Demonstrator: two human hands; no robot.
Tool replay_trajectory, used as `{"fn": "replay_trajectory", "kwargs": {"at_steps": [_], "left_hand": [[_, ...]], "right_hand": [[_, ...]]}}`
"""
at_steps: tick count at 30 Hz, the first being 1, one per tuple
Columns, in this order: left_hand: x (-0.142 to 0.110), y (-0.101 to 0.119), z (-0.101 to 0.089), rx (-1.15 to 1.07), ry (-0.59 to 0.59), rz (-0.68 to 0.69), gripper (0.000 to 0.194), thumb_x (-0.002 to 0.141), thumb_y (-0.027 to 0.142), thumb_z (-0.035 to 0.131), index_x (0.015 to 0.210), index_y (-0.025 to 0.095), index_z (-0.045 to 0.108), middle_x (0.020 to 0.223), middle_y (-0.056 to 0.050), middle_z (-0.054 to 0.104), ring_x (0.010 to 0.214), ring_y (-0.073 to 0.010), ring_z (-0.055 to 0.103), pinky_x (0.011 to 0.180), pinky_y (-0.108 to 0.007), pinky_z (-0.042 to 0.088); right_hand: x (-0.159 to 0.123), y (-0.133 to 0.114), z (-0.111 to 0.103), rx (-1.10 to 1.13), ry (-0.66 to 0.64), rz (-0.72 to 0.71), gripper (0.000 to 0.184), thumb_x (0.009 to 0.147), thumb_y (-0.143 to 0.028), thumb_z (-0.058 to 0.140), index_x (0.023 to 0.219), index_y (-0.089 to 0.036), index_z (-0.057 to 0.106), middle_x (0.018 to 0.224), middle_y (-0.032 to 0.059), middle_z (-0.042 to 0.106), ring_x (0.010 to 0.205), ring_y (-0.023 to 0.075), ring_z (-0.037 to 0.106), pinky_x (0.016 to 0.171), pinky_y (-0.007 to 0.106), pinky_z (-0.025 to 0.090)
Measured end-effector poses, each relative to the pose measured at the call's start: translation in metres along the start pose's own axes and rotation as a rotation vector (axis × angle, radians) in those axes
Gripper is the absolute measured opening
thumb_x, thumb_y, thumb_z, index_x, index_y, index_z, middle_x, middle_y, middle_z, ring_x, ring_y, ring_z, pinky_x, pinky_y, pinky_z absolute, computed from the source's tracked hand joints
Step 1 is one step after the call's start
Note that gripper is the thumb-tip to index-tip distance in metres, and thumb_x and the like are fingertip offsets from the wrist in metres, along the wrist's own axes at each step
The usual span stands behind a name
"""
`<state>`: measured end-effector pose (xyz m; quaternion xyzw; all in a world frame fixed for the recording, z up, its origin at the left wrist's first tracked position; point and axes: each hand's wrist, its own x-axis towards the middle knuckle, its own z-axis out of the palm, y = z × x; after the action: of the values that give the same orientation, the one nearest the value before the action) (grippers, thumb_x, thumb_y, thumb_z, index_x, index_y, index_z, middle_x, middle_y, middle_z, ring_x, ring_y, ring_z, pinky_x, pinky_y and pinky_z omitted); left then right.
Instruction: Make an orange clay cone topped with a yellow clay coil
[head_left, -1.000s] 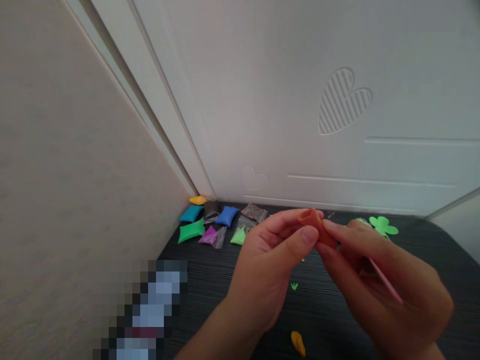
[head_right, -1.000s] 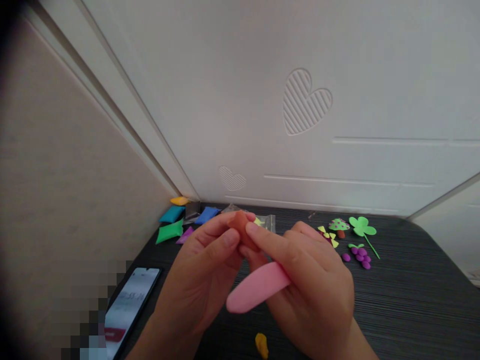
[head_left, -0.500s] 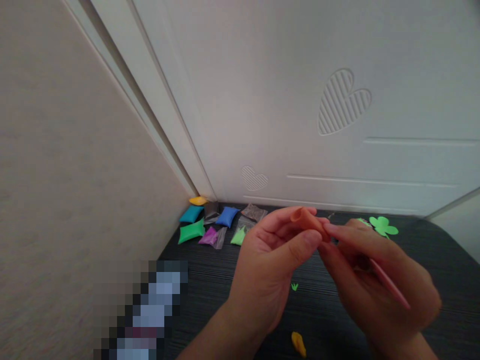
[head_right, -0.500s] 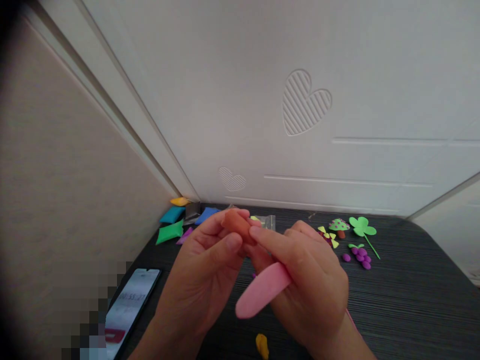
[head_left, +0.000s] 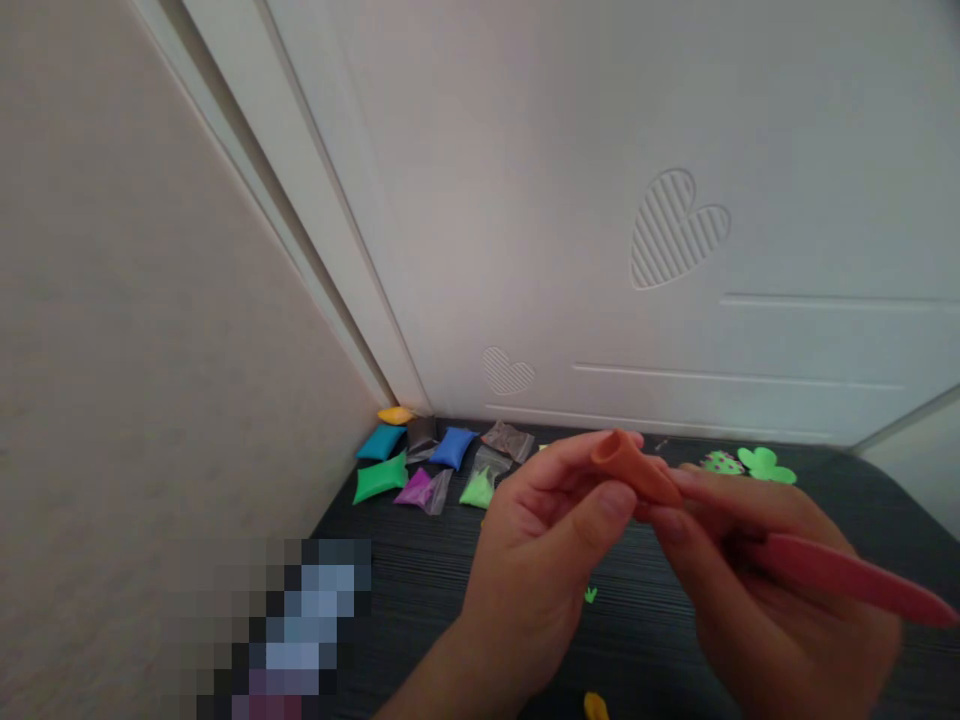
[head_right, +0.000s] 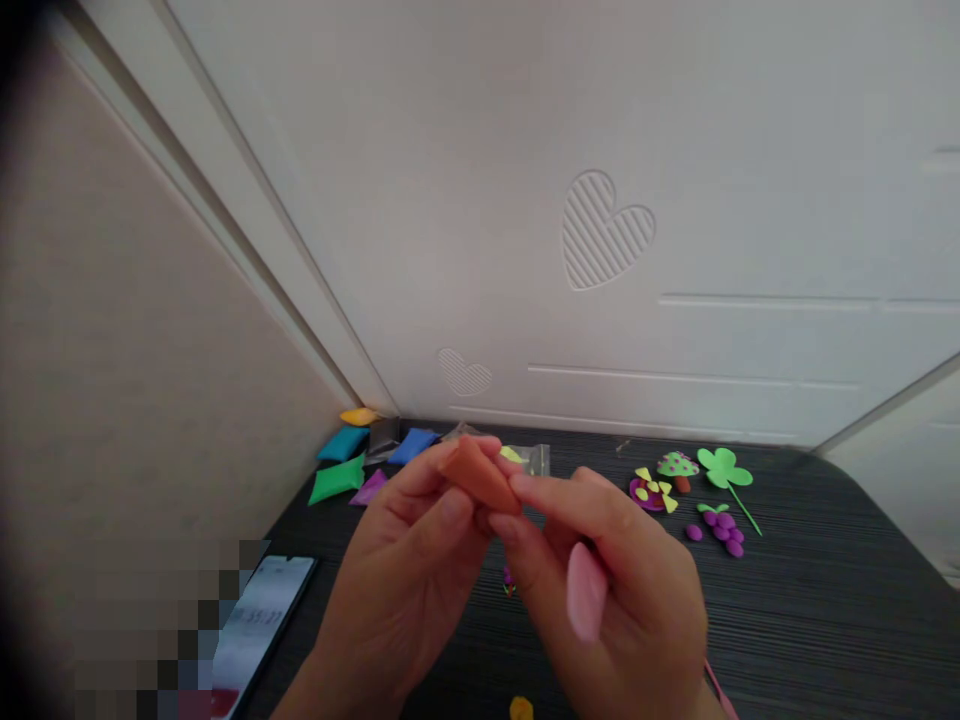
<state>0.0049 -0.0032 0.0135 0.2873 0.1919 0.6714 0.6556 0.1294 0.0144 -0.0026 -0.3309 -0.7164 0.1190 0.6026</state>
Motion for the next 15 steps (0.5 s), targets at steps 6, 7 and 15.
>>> {"fn": "replay_trajectory", "kwargs": {"at_steps": [6,7,15], "left_hand": [[0.003,0.005,-0.001,0.0,0.057,0.048,0.015,0.075,0.019,0.069,0.089,0.019,0.072,0.078,-0.002,0.072,0.07,-0.0099,0.064,0.068,-0.018,0.051],[0.003,0.007,-0.002,-0.008,0.062,0.044,0.015,0.074,0.018,0.07,0.089,0.019,0.072,0.079,-0.003,0.072,0.069,-0.0105,0.064,0.068,-0.019,0.051],[0.001,0.017,-0.004,-0.027,0.024,-0.047,0.019,0.07,0.021,0.073,0.088,0.016,0.073,0.071,-0.004,0.07,0.065,-0.0103,0.061,0.065,-0.02,0.049]], "right_hand": [[0.005,-0.003,-0.009,0.077,-0.12,0.02,0.035,0.089,-0.04,0.049,0.119,-0.024,0.056,0.081,0.0042,0.068,0.064,0.0163,0.064,0.05,0.026,0.052],[0.005,-0.003,-0.011,0.086,-0.116,0.007,0.036,0.091,-0.042,0.043,0.119,-0.024,0.056,0.079,0.0049,0.068,0.062,0.0165,0.064,0.046,0.025,0.051],[0.008,-0.007,-0.019,-0.237,-0.178,-0.123,0.022,0.092,-0.038,0.045,0.098,-0.029,0.064,0.065,-0.0016,0.065,0.057,0.0111,0.064,0.044,0.018,0.048]]}}
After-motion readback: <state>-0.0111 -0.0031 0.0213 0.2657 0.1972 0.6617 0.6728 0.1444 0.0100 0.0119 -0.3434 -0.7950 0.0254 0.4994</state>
